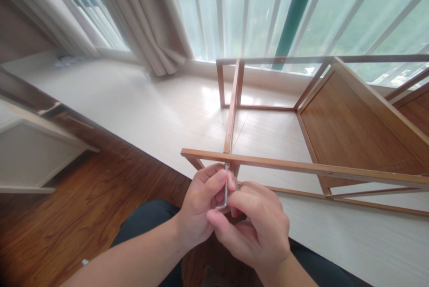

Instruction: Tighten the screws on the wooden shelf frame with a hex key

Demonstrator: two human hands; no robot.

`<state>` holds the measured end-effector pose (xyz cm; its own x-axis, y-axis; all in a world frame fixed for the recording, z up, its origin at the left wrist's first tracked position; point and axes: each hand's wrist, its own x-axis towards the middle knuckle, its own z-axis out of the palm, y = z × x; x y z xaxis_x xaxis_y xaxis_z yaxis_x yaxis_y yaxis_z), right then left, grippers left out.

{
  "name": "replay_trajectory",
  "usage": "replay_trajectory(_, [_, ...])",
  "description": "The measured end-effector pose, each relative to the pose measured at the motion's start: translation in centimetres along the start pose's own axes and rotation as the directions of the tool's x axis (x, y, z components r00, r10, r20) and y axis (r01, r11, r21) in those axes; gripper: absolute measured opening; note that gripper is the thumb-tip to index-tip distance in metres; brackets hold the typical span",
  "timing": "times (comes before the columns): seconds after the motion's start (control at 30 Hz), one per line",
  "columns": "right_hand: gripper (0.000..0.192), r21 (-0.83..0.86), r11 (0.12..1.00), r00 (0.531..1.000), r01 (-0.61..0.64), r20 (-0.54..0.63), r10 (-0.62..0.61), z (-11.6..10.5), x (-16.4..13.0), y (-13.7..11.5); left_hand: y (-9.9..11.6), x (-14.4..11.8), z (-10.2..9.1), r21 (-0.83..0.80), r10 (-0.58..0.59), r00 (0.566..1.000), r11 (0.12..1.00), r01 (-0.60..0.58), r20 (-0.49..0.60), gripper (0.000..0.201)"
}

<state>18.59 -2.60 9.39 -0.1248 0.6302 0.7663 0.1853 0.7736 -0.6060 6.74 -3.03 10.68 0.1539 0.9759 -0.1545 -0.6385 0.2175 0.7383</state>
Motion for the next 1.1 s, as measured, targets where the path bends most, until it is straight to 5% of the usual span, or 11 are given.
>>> replay_trajectory(0.23, [0.017,-0.071,0.997,1.0,-0.019,0.005,0.02,0.0,0.6,-0.4,0.0,0.0,0.1,0.022,0.001,0.999,1.0,0.0,-0.052,0.04])
replay_trajectory(0.8, [0.011,0.12,0.977,0.985,-0.174,0.025,0.172,-0.1,-0.9,0.1,0.2,0.4,0.2,0.015,0.048,0.999,0.999,-0.047,-0.023,0.038])
replay_trajectory(1.1, [0.006,0.152,0.977,0.988,-0.151,0.048,0.145,0.0,-0.7,0.5,0.4,0.2,0.1,0.079,0.031,0.996,0.997,-0.025,-0.08,0.041])
